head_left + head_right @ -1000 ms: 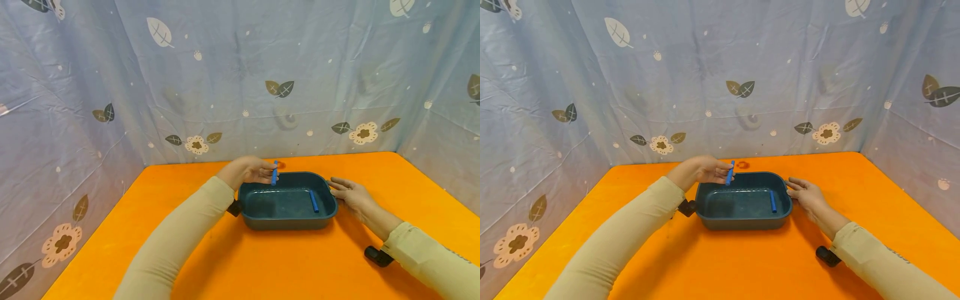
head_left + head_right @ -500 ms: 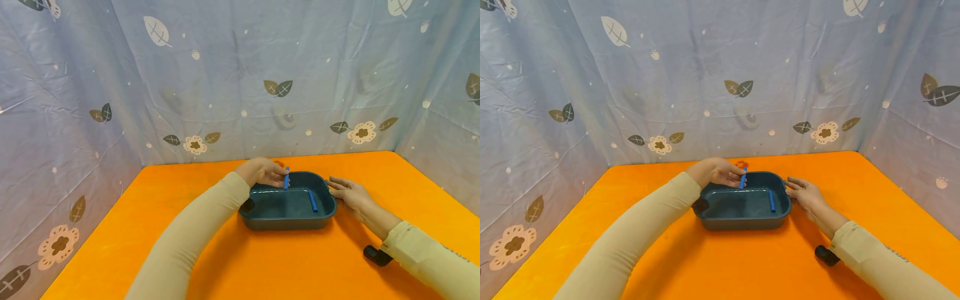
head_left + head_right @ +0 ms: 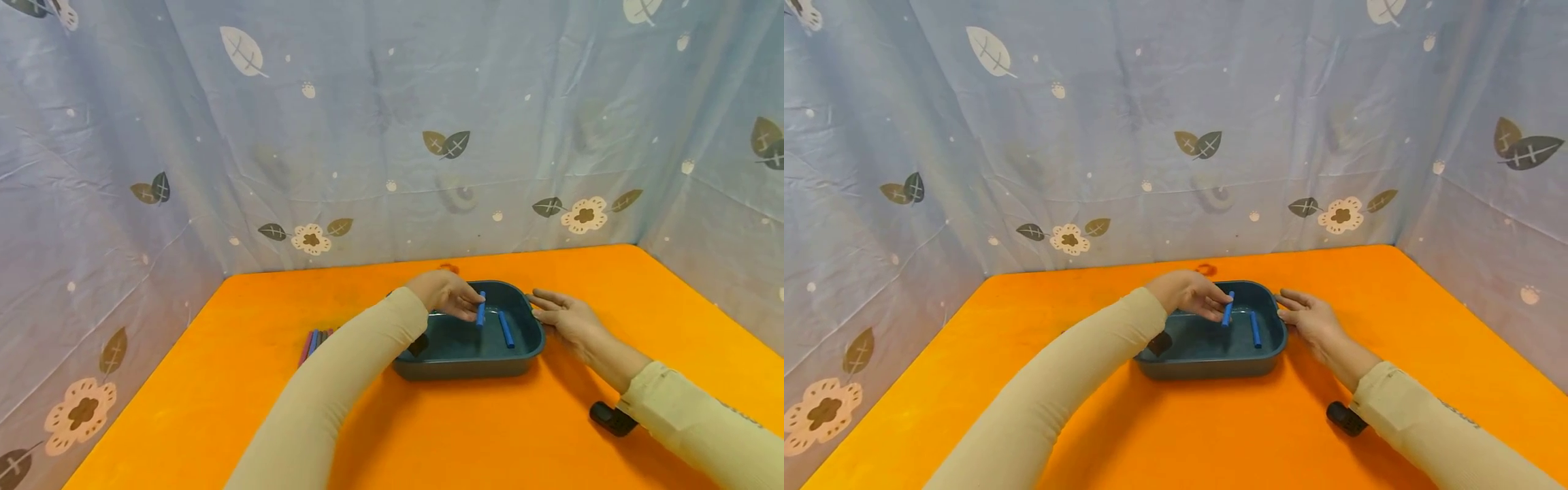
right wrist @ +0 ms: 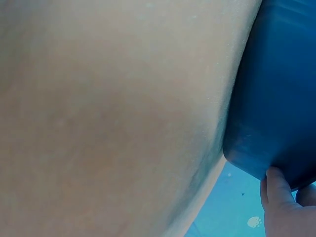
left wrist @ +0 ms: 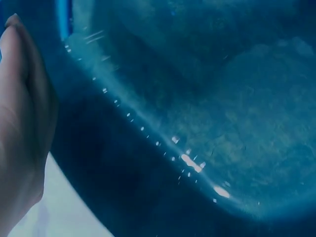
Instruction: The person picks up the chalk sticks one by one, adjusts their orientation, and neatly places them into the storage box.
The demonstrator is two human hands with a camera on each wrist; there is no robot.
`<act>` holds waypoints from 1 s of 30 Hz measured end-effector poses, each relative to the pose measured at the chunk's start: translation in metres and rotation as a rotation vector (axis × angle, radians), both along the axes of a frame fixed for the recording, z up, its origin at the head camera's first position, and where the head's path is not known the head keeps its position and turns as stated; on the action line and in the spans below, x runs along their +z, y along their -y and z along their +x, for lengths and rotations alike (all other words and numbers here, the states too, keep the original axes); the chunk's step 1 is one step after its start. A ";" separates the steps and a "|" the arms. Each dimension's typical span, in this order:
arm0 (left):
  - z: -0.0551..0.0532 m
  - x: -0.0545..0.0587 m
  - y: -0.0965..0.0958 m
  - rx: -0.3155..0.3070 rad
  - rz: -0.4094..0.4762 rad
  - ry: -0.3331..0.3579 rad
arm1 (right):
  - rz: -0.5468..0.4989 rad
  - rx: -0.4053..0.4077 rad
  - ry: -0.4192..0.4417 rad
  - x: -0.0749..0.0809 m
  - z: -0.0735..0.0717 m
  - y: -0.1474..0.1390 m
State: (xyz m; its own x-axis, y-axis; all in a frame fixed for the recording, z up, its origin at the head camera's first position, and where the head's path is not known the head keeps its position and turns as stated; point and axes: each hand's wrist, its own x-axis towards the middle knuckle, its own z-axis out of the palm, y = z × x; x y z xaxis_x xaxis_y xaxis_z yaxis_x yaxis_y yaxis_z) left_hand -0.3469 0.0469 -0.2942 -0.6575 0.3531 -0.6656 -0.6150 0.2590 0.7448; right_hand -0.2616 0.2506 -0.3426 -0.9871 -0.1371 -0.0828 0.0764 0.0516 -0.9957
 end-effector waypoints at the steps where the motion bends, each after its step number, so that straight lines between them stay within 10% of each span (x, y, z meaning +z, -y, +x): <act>1: 0.000 -0.003 -0.004 0.017 -0.019 -0.004 | 0.004 0.001 0.001 0.000 0.000 0.000; 4: -0.043 -0.052 -0.016 0.017 -0.033 0.048 | 0.020 0.003 0.004 0.001 0.001 0.000; 7: -0.052 -0.066 -0.022 -0.003 -0.074 0.062 | 0.023 0.010 0.014 0.001 0.001 0.000; 8: -0.052 -0.066 -0.022 -0.019 -0.069 0.077 | 0.025 0.012 0.013 0.001 0.001 0.000; 11: -0.003 -0.020 -0.016 -0.024 -0.106 0.038 | 0.029 0.017 0.008 0.002 0.000 0.000; 16: 0.004 -0.016 -0.019 -0.015 -0.134 0.027 | 0.022 0.015 -0.015 0.002 -0.001 0.000; 19: -0.016 -0.041 -0.030 -0.004 -0.157 0.026 | 0.006 0.007 -0.012 0.002 0.000 0.000; 25: -0.092 -0.133 -0.052 0.022 -0.141 0.050 | -0.012 -0.009 0.000 0.002 0.000 0.000; 27: -0.092 -0.132 -0.050 0.024 -0.111 0.062 | -0.017 -0.011 0.003 0.002 0.000 0.001; 30: -0.060 -0.092 -0.038 -0.005 -0.078 0.077 | -0.019 -0.010 0.004 0.002 -0.001 0.001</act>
